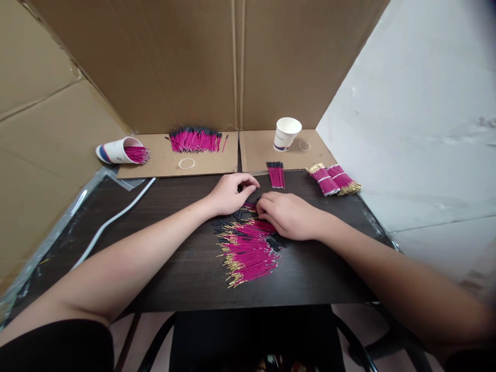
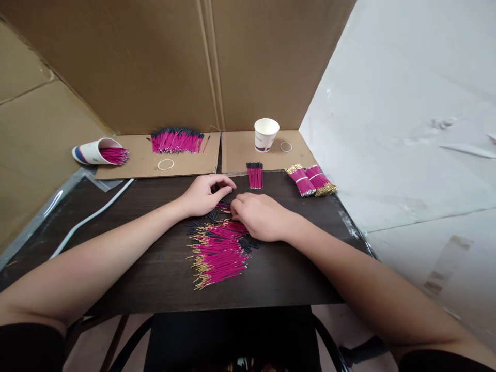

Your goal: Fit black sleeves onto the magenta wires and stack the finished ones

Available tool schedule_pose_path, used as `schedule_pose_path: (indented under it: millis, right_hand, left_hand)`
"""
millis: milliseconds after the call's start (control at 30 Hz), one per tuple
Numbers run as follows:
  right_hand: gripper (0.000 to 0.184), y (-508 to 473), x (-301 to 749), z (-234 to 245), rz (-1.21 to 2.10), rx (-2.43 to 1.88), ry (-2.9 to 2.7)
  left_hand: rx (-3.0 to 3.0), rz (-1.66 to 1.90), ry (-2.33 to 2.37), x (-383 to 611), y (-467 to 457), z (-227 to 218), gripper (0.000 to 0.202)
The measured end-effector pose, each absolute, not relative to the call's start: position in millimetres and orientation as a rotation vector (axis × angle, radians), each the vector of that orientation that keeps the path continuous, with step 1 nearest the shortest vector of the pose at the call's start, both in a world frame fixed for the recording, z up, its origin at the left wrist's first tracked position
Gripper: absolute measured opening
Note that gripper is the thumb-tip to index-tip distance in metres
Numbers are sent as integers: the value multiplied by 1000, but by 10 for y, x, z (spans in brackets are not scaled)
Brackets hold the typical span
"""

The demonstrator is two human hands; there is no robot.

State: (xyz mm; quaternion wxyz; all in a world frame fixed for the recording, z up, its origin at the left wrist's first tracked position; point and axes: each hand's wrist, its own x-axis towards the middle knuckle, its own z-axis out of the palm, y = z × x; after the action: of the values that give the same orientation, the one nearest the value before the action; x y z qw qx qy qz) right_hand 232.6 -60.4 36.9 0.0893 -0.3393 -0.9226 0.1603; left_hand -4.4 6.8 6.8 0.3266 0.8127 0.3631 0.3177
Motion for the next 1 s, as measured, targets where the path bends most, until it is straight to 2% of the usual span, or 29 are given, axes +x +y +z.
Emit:
schedule_pose_path:
  millis: [600, 1000]
  right_hand:
    - [13, -588, 2400, 362, 537, -824, -2662]
    - [12, -604, 2368, 356, 493, -971, -2715]
  left_hand:
    - [2129, 831, 955, -36, 63, 71, 15]
    - [2120, 831, 955, -34, 64, 74, 15]
